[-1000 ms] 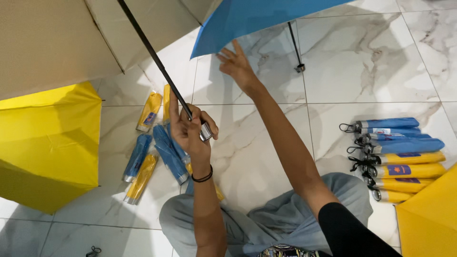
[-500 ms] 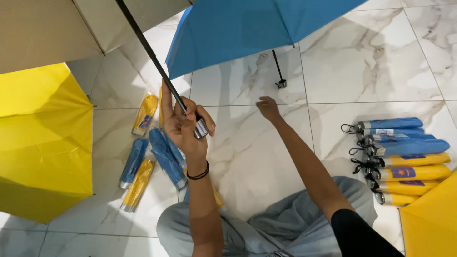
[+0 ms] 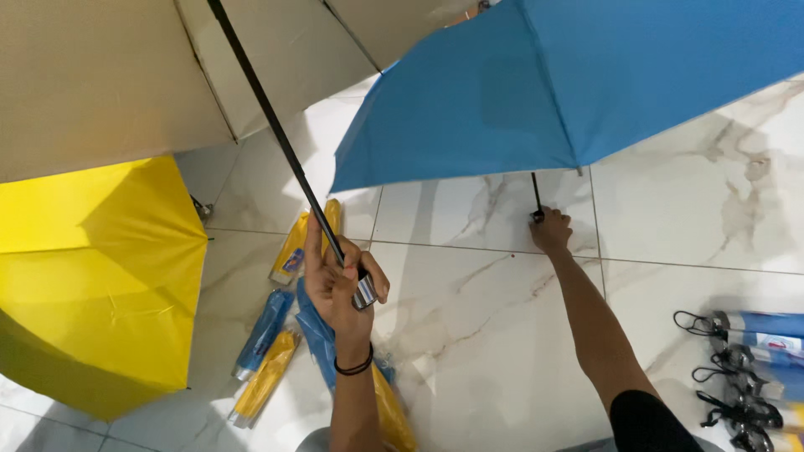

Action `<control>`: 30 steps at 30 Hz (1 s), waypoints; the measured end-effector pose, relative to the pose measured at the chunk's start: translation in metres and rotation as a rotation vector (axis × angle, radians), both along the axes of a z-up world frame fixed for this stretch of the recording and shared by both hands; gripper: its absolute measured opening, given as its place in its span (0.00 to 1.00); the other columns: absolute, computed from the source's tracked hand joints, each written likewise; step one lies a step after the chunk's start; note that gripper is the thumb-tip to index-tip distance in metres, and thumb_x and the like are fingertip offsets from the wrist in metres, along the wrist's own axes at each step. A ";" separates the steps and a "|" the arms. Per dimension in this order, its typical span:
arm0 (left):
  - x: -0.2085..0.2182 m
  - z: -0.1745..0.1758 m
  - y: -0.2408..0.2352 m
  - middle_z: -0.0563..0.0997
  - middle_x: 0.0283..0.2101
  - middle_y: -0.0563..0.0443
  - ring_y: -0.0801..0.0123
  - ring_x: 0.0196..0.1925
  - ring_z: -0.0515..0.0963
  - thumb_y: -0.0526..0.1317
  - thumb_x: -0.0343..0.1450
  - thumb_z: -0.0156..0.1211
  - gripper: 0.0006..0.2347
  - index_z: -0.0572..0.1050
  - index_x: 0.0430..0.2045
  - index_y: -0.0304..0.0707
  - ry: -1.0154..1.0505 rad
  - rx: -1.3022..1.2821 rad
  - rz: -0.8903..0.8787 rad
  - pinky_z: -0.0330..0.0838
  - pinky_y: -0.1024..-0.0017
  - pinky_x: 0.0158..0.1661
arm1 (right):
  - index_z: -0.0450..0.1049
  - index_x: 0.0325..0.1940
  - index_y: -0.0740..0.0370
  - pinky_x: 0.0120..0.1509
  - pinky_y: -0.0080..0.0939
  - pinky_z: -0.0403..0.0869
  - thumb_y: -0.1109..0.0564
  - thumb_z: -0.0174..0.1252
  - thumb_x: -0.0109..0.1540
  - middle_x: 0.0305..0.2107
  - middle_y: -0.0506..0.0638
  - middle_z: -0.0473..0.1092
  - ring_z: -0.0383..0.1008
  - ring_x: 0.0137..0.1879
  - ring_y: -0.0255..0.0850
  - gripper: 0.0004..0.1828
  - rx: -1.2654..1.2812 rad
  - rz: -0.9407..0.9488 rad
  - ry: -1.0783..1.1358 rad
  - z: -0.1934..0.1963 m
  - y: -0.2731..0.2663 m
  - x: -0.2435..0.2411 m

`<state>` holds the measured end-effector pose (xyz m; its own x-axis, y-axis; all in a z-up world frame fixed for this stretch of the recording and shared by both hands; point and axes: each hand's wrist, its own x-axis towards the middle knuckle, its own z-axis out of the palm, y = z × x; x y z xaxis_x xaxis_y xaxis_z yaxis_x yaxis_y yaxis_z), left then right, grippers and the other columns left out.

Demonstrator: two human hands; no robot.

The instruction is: The person opens and then folds a series of umbrellas by hand while sitting on the floor.

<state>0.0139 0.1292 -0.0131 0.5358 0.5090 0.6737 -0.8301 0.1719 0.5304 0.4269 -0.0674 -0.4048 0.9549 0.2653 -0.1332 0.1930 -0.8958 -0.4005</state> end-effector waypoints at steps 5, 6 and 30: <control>0.002 -0.002 -0.001 0.64 0.28 0.48 0.58 0.17 0.76 0.28 0.72 0.47 0.29 0.46 0.70 0.33 -0.024 -0.004 0.025 0.73 0.71 0.12 | 0.58 0.69 0.58 0.53 0.67 0.74 0.47 0.47 0.71 0.48 0.61 0.63 0.68 0.55 0.63 0.24 0.429 0.218 -0.130 0.066 0.006 -0.098; 0.002 -0.004 -0.001 0.64 0.29 0.47 0.57 0.17 0.76 0.27 0.72 0.46 0.29 0.46 0.70 0.33 -0.041 0.004 0.033 0.72 0.70 0.12 | 0.53 0.73 0.59 0.51 0.68 0.74 0.47 0.43 0.72 0.49 0.65 0.63 0.70 0.53 0.68 0.26 0.560 0.229 -0.101 0.088 0.008 -0.122; -0.031 0.051 0.027 0.63 0.30 0.46 0.55 0.15 0.74 0.29 0.73 0.42 0.28 0.45 0.71 0.37 -0.206 0.075 0.201 0.68 0.70 0.08 | 0.72 0.64 0.57 0.30 0.46 0.71 0.59 0.55 0.66 0.23 0.58 0.73 0.74 0.26 0.48 0.21 0.787 0.169 -0.528 0.321 0.004 -0.143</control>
